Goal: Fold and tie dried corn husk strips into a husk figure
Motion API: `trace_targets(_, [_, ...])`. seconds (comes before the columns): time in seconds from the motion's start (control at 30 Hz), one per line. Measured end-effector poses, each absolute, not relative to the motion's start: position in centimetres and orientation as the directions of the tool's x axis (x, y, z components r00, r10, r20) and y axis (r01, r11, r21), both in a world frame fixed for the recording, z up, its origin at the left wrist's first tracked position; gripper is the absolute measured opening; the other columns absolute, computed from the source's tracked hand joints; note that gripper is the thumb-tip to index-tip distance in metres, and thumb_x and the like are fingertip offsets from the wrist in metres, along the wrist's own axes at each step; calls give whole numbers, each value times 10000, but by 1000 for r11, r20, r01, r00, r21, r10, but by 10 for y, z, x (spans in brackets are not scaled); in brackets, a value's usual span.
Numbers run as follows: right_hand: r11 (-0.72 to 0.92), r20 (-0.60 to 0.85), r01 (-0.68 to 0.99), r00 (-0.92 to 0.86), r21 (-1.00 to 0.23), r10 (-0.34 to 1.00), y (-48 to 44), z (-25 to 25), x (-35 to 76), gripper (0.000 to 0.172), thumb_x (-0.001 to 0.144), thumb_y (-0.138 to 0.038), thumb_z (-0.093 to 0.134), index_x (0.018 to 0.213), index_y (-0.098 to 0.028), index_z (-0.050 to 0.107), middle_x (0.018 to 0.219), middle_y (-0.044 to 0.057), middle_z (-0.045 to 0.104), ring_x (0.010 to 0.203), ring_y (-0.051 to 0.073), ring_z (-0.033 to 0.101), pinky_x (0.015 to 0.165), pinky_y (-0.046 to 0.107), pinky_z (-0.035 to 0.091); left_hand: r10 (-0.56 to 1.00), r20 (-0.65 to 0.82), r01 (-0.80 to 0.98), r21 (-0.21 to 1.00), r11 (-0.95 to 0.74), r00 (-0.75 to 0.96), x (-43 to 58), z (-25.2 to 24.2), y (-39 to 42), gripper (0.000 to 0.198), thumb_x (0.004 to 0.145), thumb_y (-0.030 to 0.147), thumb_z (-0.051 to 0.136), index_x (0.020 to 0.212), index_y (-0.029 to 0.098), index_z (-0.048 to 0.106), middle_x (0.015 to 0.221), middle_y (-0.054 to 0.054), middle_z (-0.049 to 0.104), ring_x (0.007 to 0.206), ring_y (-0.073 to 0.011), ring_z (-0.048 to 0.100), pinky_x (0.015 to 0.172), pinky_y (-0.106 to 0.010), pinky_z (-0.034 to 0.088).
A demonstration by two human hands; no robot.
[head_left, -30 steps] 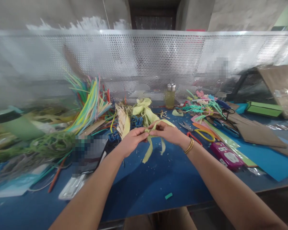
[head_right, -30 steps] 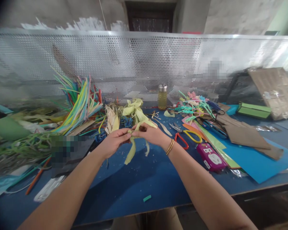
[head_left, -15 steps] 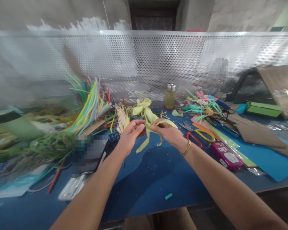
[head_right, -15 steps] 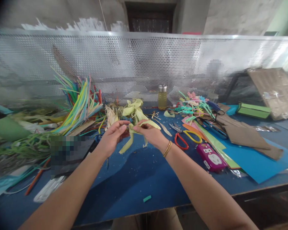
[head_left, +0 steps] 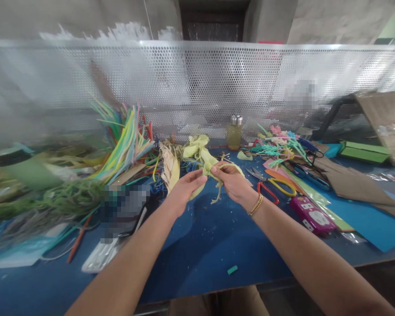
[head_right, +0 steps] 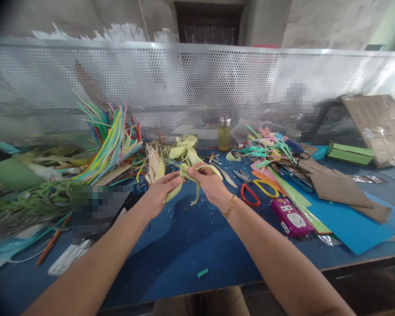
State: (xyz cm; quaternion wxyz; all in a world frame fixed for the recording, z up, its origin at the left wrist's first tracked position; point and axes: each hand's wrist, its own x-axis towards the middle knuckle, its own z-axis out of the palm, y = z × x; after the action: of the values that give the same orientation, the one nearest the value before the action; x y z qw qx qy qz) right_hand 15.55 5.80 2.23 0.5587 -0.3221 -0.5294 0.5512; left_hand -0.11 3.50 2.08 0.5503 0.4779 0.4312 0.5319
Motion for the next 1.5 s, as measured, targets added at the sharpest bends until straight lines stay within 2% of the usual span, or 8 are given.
trace_targets(0.17, [193,249,-269,-190,-944,950,57,17,150,343,633,-486,784,691,-206,594,688,-36,567,651,96,530,629,241,462,992,117,-237,966,-102,48,4,19,32,344,593,331,844,876,187,712,854,-15,677,729,-114,590,671,-234,461])
trace_targets(0.33, [186,189,-38,-107,-982,976,61,8,153,399,640,-549,766,650,-195,583,620,-34,525,575,88,453,524,227,392,988,154,-184,971,-155,-19,3,17,34,272,598,339,833,727,164,669,674,16,613,629,-104,538,617,-233,424])
trace_targets(0.73, [330,295,103,-255,-938,921,57,23,165,232,715,-376,707,698,-183,580,665,-33,555,611,97,471,598,250,390,999,-27,-305,952,16,-33,-3,23,37,290,578,317,825,678,154,607,657,4,619,515,-75,523,512,-216,399])
trace_targets(1.0, [619,550,444,-289,-648,783,53,31,170,49,730,-178,633,720,-196,588,767,4,653,742,139,564,746,289,429,995,34,-169,984,-50,-97,-8,19,44,272,612,344,785,651,160,589,618,5,604,503,-87,515,511,-225,396])
trace_targets(1.13, [694,618,524,-350,-494,704,53,33,174,120,740,-156,647,824,-231,689,827,4,714,838,176,595,894,365,397,987,32,-101,994,-48,-156,-12,17,48,282,599,362,779,651,161,586,620,-7,621,481,-91,509,487,-228,368])
trace_targets(1.23, [736,572,470,-465,-487,675,51,38,176,213,766,-114,592,816,-252,746,832,3,735,856,179,608,914,371,400,982,82,24,997,-79,-171,-14,16,49,286,630,385,751,622,161,574,588,3,603,468,-82,474,481,-225,341])
trace_targets(1.37, [667,471,226,-551,-710,688,48,41,177,316,798,-85,476,845,-220,758,905,19,736,842,140,635,800,291,473,988,97,132,988,-81,-120,-14,15,47,303,660,407,717,597,163,550,530,20,563,447,-73,413,464,-220,292])
trace_targets(1.5, [561,481,67,-436,-825,760,50,34,169,179,769,-157,594,882,-188,729,878,34,713,770,127,628,712,268,500,1000,-14,28,1000,13,23,-11,18,43,273,623,361,733,628,165,542,598,6,607,457,-70,435,476,-219,320])
